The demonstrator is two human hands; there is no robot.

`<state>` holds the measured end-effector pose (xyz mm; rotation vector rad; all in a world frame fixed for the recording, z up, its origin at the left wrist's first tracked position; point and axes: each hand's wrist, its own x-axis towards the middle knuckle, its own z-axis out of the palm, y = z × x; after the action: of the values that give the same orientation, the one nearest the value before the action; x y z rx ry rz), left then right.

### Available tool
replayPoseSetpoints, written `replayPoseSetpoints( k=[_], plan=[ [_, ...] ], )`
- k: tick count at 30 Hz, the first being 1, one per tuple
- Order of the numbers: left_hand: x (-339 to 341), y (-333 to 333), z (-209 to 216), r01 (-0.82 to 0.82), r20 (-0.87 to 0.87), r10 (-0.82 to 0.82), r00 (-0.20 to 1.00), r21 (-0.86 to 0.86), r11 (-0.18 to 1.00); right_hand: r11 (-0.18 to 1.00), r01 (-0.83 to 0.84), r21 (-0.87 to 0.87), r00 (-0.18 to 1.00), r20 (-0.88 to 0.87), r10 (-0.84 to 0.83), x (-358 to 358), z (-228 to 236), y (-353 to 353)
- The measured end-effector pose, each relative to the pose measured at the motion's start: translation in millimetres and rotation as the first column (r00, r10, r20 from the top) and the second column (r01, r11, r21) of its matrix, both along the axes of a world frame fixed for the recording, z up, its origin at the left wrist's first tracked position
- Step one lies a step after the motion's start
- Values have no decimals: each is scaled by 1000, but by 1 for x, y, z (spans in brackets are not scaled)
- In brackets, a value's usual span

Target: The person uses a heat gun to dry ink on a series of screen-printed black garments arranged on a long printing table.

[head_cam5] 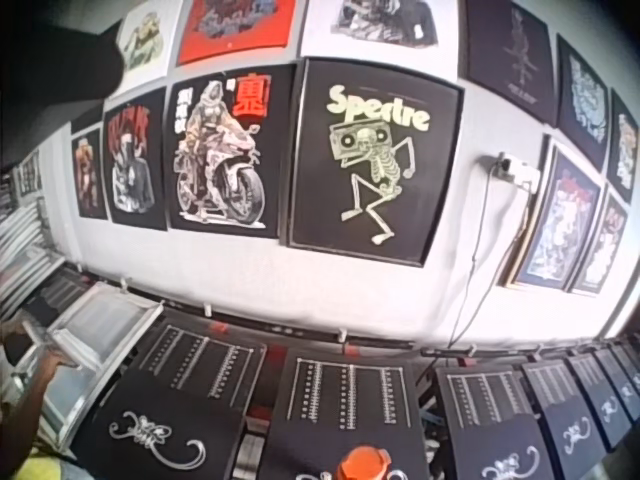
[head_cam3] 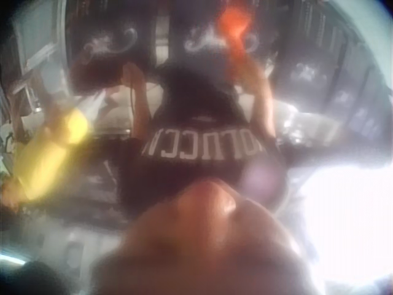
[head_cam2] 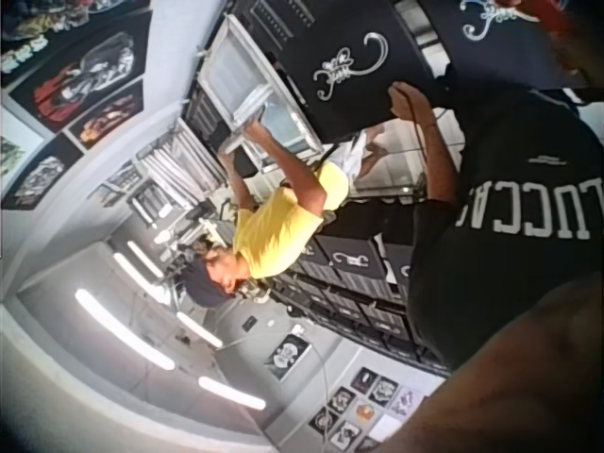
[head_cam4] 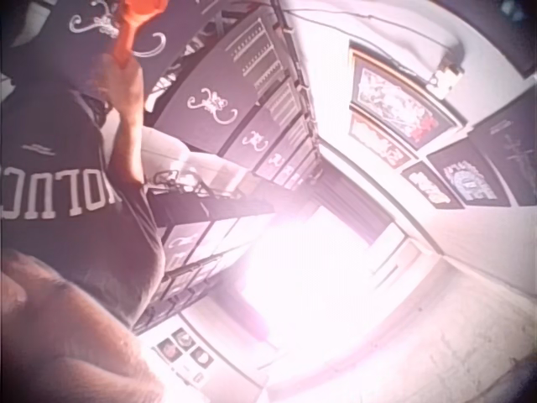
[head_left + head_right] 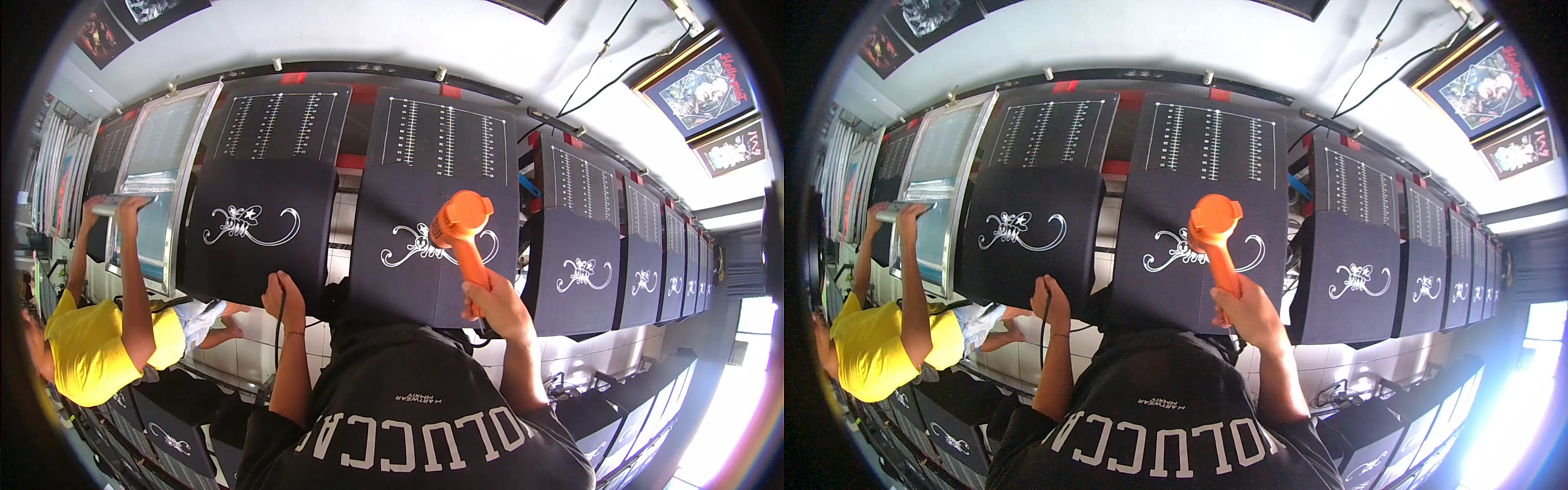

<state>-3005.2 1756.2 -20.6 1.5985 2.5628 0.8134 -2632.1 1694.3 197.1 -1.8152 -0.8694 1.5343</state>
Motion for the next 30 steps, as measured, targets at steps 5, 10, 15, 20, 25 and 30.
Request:
replayPoseSetpoints(
  k=[5,10,15,20,25,30],
  plan=[
    [-1,0,-1,10,18,-9,1000,-19,1000,995,101,12,994,44,-102,11,4,-7],
    [-1,0,-1,1,3,-1,1000,-5,1000,991,134,6,991,18,-134,24,1,-16],
    [-1,-1,2,9,16,-8,1000,-47,999,986,163,-38,986,-14,-164,30,4,-16],
    [2,0,3,-4,8,4,1000,-5,1000,986,163,42,987,-13,-162,23,-4,-10],
    [0,1,0,-2,17,2,1000,-16,1000,980,173,94,983,48,-178,24,-7,-6],
    [-5,0,-7,25,15,-25,1000,8,1000,979,185,87,982,13,-187,32,-13,-3]
  ],
)
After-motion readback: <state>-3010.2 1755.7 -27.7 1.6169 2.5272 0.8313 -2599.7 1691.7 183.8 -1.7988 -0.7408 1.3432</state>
